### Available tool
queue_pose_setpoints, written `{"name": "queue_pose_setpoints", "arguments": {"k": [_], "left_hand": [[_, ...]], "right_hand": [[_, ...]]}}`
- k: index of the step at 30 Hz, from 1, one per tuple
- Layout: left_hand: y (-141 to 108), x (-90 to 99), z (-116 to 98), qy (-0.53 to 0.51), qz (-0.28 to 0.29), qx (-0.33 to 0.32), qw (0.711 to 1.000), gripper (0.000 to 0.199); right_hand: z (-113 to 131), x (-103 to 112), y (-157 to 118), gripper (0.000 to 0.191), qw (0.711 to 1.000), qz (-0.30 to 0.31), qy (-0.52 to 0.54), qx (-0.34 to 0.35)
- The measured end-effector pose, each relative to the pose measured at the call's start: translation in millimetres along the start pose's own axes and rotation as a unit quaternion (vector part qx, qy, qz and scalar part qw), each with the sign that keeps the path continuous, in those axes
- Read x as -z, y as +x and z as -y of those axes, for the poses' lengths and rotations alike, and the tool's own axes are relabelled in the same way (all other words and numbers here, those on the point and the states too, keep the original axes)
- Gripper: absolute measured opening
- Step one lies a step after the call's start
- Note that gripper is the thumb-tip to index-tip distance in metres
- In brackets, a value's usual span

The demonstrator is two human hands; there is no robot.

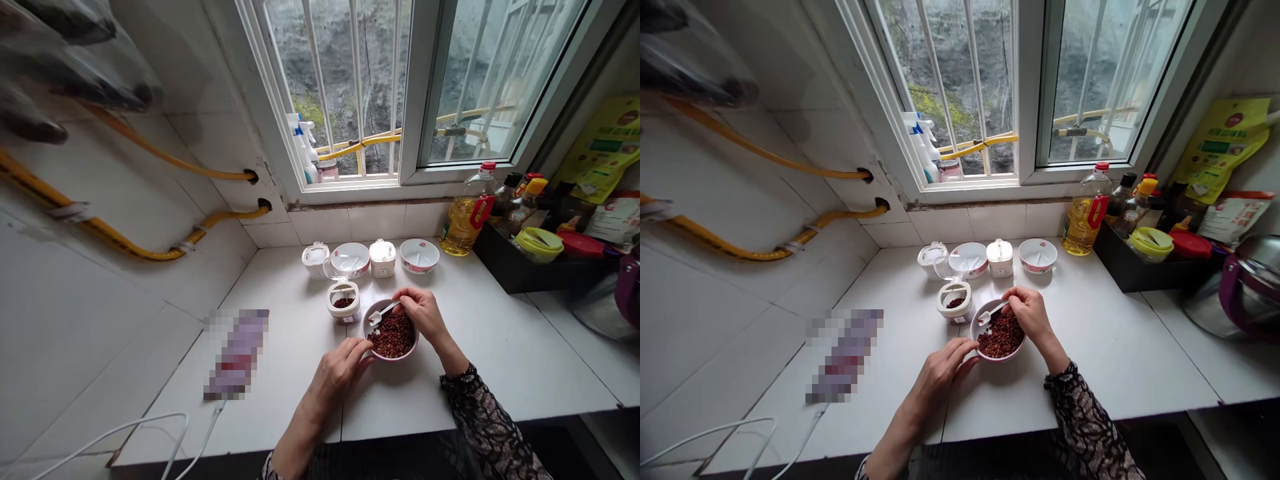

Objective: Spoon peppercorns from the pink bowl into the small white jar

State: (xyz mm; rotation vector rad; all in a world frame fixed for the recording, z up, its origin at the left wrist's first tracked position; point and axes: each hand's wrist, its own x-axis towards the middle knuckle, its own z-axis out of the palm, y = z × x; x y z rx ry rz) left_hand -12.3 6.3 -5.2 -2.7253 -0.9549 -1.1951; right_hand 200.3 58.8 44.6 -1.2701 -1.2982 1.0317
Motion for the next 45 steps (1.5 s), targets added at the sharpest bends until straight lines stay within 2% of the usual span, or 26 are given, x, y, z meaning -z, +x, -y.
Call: {"name": "queue_pose_setpoints", "arguments": {"k": [3, 5, 8, 10, 11, 13, 15, 17, 19, 23, 31, 34, 37, 41, 45], "left_hand": [[0.5, -0.1, -0.5, 0.011, 0.003, 0.004, 1.000, 0.017], [1.2, -0.1, -1.2, 0.016, 0.004, 0.004, 1.000, 0.017], [2.4, -0.9, -1.8, 0.014, -0.004, 0.002, 1.000, 0.018], [2.9, -2.0, -1.6, 0.007, -0.007, 0.002, 1.000, 0.019], [3.1, -2.6, -1.5, 0.006, -0.008, 0.003, 1.000, 0.020], [3.6, -3.8, -1.4, 0.009, -0.013, 0.004, 1.000, 0.021], [4.4, -4.6, -1.6, 0.017, -0.013, 0.003, 1.000, 0.022], [5.1, -4.8, -2.0, 0.021, -0.011, 0.000, 1.000, 0.024], [5.5, -4.9, -2.3, 0.025, -0.009, 0.001, 1.000, 0.025], [4.8, -4.9, -2.6, 0.032, 0.000, 0.013, 0.999, 0.027], [4.4, -3.3, -2.9, 0.024, 0.011, 0.017, 1.000, 0.026], [4.2, -3.4, -2.5, 0.019, 0.007, 0.012, 1.000, 0.025], [3.3, -3.8, -1.7, 0.019, 0.002, 0.008, 1.000, 0.022], [1.9, -3.5, -1.4, 0.011, 0.003, 0.007, 1.000, 0.019], [1.6, -1.2, -2.5, 0.019, 0.009, 0.010, 1.000, 0.020]], "right_hand": [[0.3, 2.2, 3.5, 0.016, 0.999, -0.011, 0.036, -0.005], [2.6, -0.7, 5.0, 0.015, 0.998, -0.020, 0.049, 0.016], [10.8, -11.7, 5.6, 0.017, 0.994, -0.035, 0.035, 0.095], [17.6, -20.5, 5.7, 0.017, 0.983, -0.030, -0.026, 0.182], [20.5, -24.2, 6.0, 0.016, 0.969, -0.014, -0.077, 0.236], [23.9, -28.9, 7.4, 0.019, 0.921, 0.039, -0.185, 0.341], [23.3, -29.4, 9.2, 0.022, 0.880, 0.071, -0.243, 0.401], [19.4, -26.7, 10.3, 0.021, 0.886, 0.051, -0.234, 0.397], [13.8, -22.3, 10.0, 0.018, 0.916, 0.013, -0.196, 0.350], [4.6, -15.9, 6.5, 0.014, 0.954, 0.010, -0.128, 0.272], [6.4, -8.5, 6.5, 0.012, 0.974, -0.004, -0.037, 0.223], [9.5, 1.4, 8.9, 0.014, 0.974, -0.004, -0.045, 0.222], [11.9, 9.7, 10.6, 0.016, 0.964, 0.020, -0.115, 0.238], [9.9, 6.9, 9.6, 0.019, 0.921, 0.059, -0.254, 0.289], [6.4, -5.4, 4.8, 0.024, 0.894, 0.130, -0.314, 0.291]]}}
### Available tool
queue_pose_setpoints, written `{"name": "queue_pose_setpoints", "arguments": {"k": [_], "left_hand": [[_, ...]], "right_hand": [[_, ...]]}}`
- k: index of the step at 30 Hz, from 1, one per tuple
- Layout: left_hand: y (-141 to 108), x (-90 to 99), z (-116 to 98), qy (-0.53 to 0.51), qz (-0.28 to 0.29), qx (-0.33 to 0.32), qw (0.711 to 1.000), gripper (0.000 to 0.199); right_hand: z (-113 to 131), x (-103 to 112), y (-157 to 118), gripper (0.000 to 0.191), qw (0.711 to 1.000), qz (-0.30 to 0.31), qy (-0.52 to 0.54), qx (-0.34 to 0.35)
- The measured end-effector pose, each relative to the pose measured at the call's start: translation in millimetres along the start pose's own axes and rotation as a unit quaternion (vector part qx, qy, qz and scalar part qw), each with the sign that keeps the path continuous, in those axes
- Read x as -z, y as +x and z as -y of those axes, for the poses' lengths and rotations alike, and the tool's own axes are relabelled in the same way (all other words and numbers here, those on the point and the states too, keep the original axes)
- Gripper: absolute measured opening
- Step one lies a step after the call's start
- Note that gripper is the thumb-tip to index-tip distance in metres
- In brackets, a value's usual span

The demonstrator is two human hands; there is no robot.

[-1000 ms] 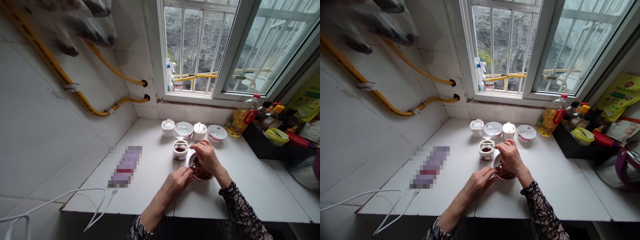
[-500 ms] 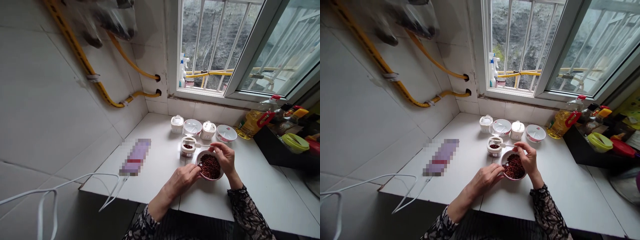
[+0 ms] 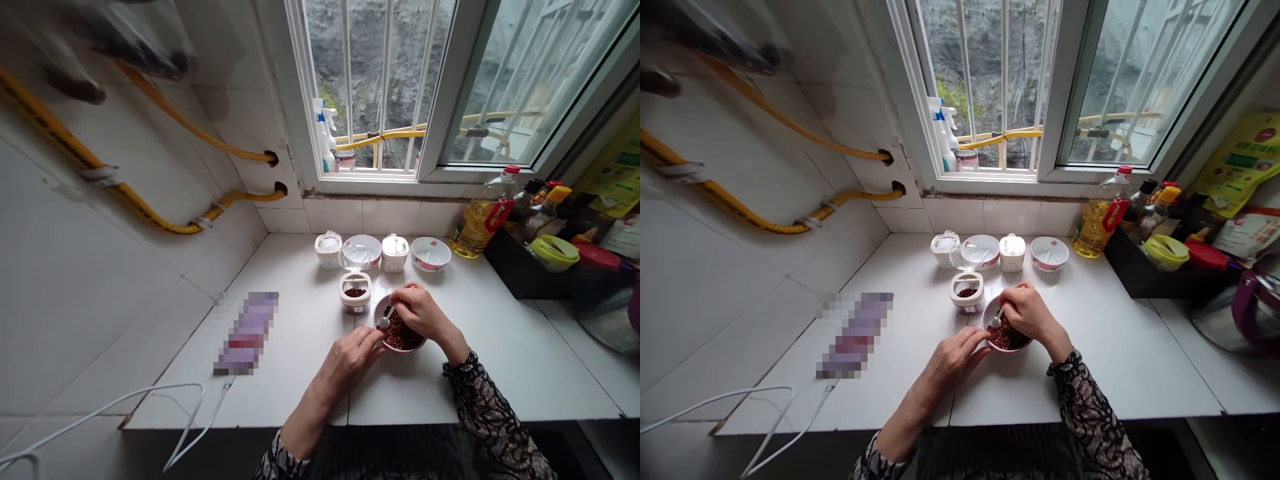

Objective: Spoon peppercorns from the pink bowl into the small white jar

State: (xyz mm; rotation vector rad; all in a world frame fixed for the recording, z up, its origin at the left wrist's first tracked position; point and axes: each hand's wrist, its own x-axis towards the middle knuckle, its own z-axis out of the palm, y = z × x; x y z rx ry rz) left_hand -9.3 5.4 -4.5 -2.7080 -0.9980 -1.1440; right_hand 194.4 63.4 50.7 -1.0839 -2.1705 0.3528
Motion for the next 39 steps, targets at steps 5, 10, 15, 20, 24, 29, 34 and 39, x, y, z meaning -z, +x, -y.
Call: {"name": "queue_pose_setpoints", "arguments": {"k": [5, 10, 15, 20, 24, 29, 34, 39], "left_hand": [[0.4, 3.0, -1.0, 0.002, -0.005, -0.001, 1.000, 0.019], [-0.5, 4.1, -0.5, -0.006, 0.007, 0.000, 1.000, 0.018], [-1.2, 3.7, 0.1, -0.006, 0.009, 0.002, 1.000, 0.019], [-2.5, 2.2, 1.2, -0.006, 0.004, -0.001, 1.000, 0.018], [-4.2, 1.9, 1.8, -0.010, 0.005, 0.004, 1.000, 0.018], [-5.3, 1.4, 1.9, -0.017, 0.012, 0.008, 1.000, 0.018], [-4.2, 2.0, 1.4, -0.020, 0.004, 0.004, 1.000, 0.017], [-2.5, 3.3, 0.5, -0.015, 0.000, -0.002, 1.000, 0.016]], "right_hand": [[0.5, -3.3, 0.4, 0.026, 0.999, 0.001, 0.033, -0.033], [-5.3, 0.5, 2.5, 0.025, 0.993, -0.035, 0.076, -0.088], [-5.9, 3.8, 2.7, 0.022, 0.974, -0.029, 0.161, -0.156], [-4.5, 0.1, 2.6, 0.024, 0.990, -0.022, 0.096, -0.105], [-1.3, -4.8, 3.1, 0.025, 0.995, 0.004, 0.071, -0.065], [-2.3, -3.1, 2.5, 0.024, 0.982, 0.004, 0.149, -0.116], [-5.3, -1.4, 2.2, 0.023, 0.965, -0.007, 0.207, -0.159], [-3.3, -6.0, 3.8, 0.024, 0.992, -0.028, 0.073, -0.099]]}}
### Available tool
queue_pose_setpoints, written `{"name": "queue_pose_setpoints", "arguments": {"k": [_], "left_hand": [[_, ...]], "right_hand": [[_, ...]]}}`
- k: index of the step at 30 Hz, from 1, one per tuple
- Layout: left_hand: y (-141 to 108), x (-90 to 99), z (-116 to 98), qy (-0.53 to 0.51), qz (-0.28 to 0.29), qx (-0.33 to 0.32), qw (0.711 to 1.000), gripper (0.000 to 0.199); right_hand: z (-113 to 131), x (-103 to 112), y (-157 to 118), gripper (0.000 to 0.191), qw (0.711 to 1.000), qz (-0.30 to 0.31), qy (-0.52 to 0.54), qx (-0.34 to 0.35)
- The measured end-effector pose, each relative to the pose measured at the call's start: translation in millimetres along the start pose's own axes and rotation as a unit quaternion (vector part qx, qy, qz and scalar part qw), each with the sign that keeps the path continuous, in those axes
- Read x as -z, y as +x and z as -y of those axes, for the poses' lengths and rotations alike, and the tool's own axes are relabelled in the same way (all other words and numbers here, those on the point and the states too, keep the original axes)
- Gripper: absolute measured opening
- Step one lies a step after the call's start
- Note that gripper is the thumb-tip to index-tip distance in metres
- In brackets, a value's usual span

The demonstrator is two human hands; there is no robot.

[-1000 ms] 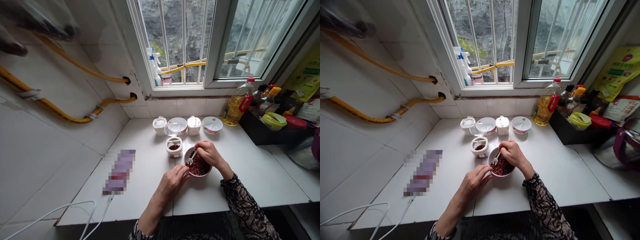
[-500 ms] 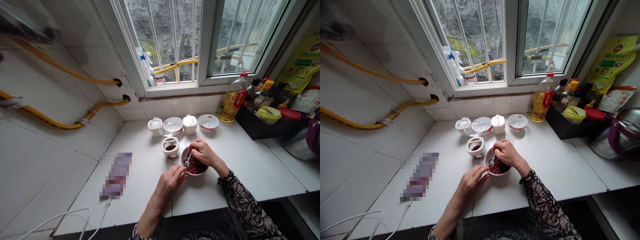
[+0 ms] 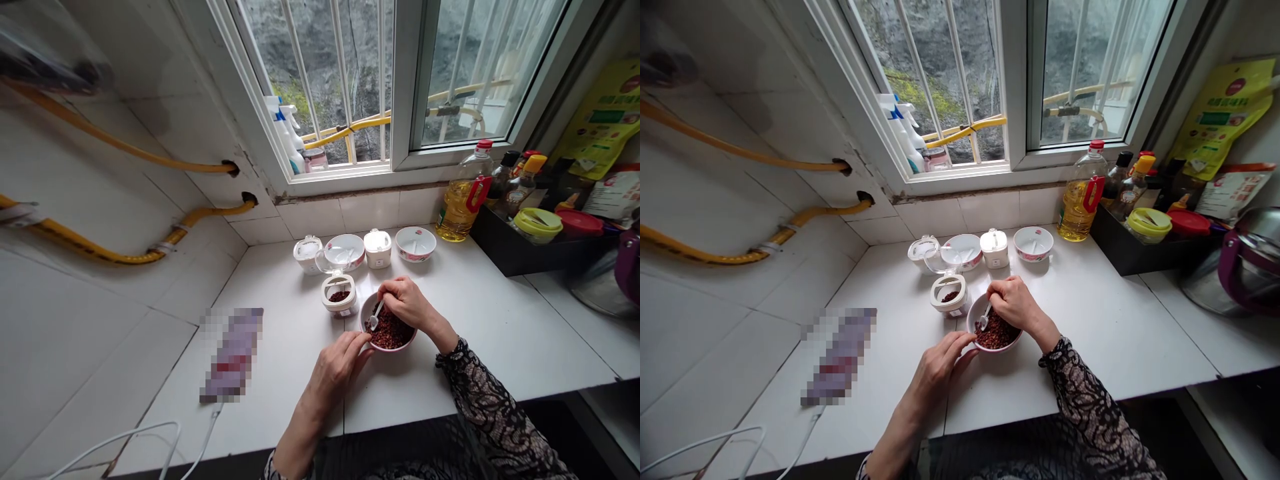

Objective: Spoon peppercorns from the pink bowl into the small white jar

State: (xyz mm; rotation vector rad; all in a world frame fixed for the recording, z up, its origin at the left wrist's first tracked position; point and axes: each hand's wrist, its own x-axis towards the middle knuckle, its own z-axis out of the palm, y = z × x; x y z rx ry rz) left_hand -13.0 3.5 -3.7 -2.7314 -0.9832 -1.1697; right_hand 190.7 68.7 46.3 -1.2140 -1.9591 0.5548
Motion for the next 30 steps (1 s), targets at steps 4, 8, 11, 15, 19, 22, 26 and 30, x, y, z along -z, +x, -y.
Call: {"name": "queue_pose_setpoints", "arguments": {"k": [4, 8, 11, 15, 19, 22, 26, 30], "left_hand": [[-0.3, -0.1, 0.1, -0.002, 0.004, 0.004, 1.000, 0.017], [-0.6, -0.1, 0.3, -0.004, 0.004, 0.007, 1.000, 0.017], [-0.7, -0.2, 0.6, -0.001, 0.003, 0.007, 1.000, 0.017], [-1.2, -0.8, 1.0, 0.003, 0.004, 0.006, 1.000, 0.017], [-1.0, -1.0, 0.7, 0.004, 0.009, 0.007, 1.000, 0.017], [0.0, -0.8, 0.2, 0.006, 0.006, 0.003, 1.000, 0.017], [1.2, -1.3, 0.1, 0.006, 0.001, 0.002, 1.000, 0.017], [1.6, -2.5, 0.7, -0.006, -0.010, -0.003, 1.000, 0.017]], "right_hand": [[1.9, -1.5, -0.8, 0.025, 0.999, 0.027, 0.032, 0.000], [-0.8, 0.6, -1.0, 0.023, 0.987, 0.036, 0.137, -0.075], [-4.5, 2.0, 0.3, 0.021, 0.970, 0.021, 0.202, -0.131], [-7.3, 4.5, 2.9, 0.018, 0.955, -0.007, 0.240, -0.174], [-7.7, 9.3, 5.0, 0.015, 0.944, -0.028, 0.266, -0.194], [-7.0, 12.3, 6.7, 0.014, 0.936, -0.050, 0.292, -0.190], [-0.1, 7.4, 8.1, 0.013, 0.939, -0.098, 0.299, -0.137], [13.6, -9.1, 6.2, 0.017, 0.971, -0.118, 0.208, -0.019]]}}
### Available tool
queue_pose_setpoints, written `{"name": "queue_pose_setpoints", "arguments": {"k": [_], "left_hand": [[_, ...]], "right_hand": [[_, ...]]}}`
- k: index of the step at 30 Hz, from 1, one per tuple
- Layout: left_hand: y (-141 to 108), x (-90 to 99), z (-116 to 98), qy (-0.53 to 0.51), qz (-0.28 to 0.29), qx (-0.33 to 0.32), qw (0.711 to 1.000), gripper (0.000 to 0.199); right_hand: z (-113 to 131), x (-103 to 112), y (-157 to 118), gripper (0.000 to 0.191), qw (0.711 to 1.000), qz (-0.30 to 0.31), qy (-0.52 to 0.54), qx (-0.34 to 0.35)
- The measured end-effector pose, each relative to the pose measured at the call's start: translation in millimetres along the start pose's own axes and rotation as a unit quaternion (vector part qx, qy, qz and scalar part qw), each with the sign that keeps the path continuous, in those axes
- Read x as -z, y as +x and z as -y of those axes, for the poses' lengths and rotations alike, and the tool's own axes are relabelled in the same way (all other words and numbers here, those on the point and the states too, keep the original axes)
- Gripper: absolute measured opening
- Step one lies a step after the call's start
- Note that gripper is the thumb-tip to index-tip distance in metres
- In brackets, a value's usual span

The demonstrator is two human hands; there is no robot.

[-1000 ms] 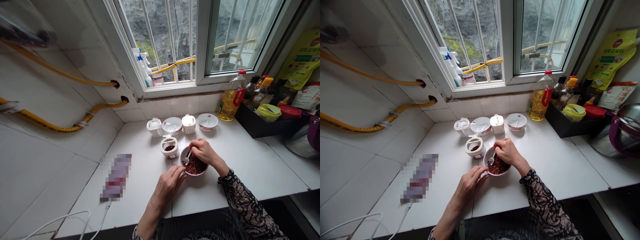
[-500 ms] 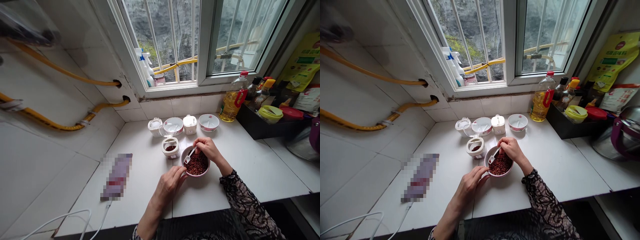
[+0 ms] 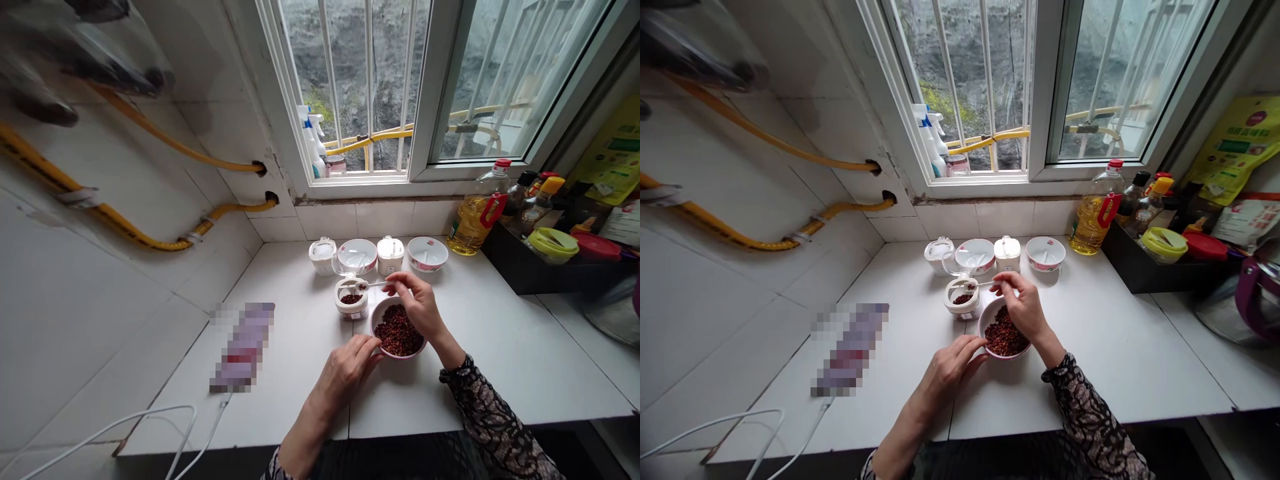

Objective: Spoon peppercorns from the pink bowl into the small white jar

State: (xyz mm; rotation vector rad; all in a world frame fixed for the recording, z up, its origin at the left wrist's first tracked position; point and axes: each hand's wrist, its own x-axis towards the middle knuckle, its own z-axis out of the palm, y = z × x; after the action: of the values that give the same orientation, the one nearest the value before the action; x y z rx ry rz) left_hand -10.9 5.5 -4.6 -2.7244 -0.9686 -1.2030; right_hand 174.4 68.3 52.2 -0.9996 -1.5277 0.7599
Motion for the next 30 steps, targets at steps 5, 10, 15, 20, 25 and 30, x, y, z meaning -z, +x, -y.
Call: {"name": "queue_pose_setpoints", "arguments": {"k": [5, 10, 15, 20, 25, 30], "left_hand": [[0.0, -0.2, 0.3, -0.003, 0.001, 0.002, 1.000, 0.016], [-1.1, 0.7, -0.3, 0.004, 0.012, 0.007, 1.000, 0.018], [-2.4, 1.1, 0.2, 0.012, 0.013, 0.007, 1.000, 0.019], [-3.1, 0.7, 1.8, 0.005, 0.010, 0.002, 1.000, 0.018], [-4.3, 0.3, 1.8, 0.001, 0.014, 0.009, 1.000, 0.018], [-4.2, 0.3, 1.2, 0.003, 0.012, 0.012, 1.000, 0.018]], "right_hand": [[4.0, -8.8, -5.1, 0.025, 0.954, 0.088, -0.184, 0.219], [3.6, 18.0, -2.6, 0.019, 0.976, -0.015, -0.168, 0.141], [-5.7, 28.4, -2.6, 0.021, 0.964, 0.032, -0.244, 0.096], [-11.3, 11.9, -7.1, 0.024, 0.948, 0.128, -0.283, 0.077], [-10.7, 11.7, -5.4, 0.024, 0.968, 0.117, -0.222, 0.011], [-10.1, 19.4, -2.1, 0.021, 0.984, 0.088, -0.129, -0.083]]}}
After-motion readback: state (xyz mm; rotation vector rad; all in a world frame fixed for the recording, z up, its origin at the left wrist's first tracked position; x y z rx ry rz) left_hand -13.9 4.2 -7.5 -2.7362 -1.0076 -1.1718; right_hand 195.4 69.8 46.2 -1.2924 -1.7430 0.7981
